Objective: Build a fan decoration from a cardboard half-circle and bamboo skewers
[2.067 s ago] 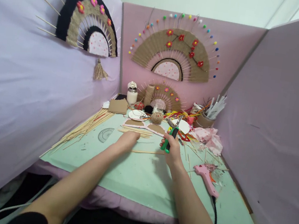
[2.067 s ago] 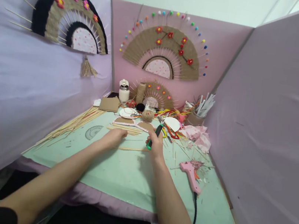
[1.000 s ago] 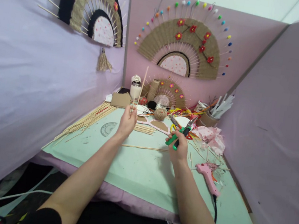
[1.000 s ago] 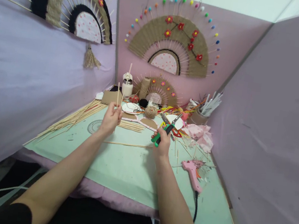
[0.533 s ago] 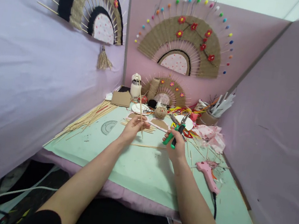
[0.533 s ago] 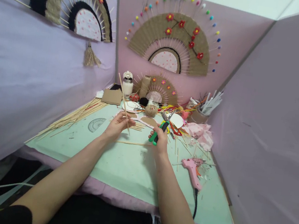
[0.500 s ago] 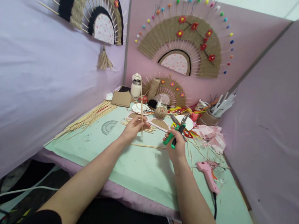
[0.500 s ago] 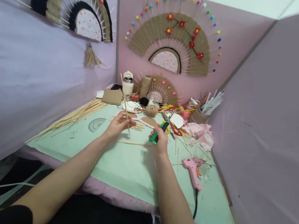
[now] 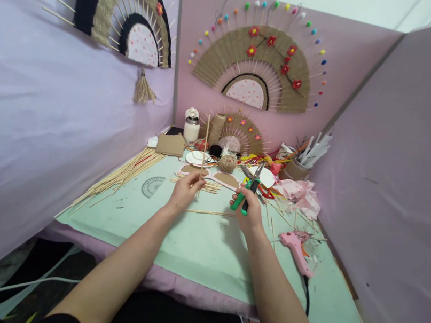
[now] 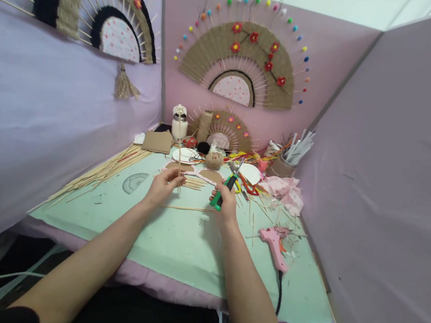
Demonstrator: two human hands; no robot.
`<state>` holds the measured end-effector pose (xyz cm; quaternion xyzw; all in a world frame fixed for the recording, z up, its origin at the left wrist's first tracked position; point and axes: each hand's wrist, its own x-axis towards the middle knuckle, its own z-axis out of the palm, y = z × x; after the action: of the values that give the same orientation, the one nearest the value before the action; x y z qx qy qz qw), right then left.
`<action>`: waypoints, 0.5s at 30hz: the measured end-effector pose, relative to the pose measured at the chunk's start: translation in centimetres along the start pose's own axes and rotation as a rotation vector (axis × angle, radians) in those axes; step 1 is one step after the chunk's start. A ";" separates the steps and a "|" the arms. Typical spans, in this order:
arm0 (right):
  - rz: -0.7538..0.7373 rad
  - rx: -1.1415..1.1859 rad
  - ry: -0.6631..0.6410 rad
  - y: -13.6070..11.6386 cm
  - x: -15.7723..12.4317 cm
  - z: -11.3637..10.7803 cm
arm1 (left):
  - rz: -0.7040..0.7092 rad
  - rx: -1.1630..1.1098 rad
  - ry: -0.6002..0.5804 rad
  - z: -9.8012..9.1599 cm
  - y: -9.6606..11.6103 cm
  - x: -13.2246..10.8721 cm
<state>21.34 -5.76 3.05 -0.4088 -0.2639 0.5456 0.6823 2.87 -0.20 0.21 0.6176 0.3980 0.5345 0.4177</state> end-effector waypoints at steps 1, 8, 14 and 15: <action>0.002 0.006 0.001 0.0 0.0 0.0 | 0.000 0.028 -0.007 0.1 0.0 0.0; 0.013 0.006 0.011 -0.1 0.0 0.1 | 0.005 0.115 -0.032 0.4 -0.1 -0.1; 0.009 0.000 0.010 0.0 0.0 0.1 | 0.008 0.154 -0.024 0.3 -0.4 -0.1; 0.010 0.002 0.007 0.0 0.0 0.1 | 0.012 0.176 -0.026 0.3 -0.4 -0.1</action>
<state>21.24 -5.74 3.09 -0.4114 -0.2588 0.5479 0.6809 3.17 -0.17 -0.22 0.6613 0.4341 0.4919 0.3637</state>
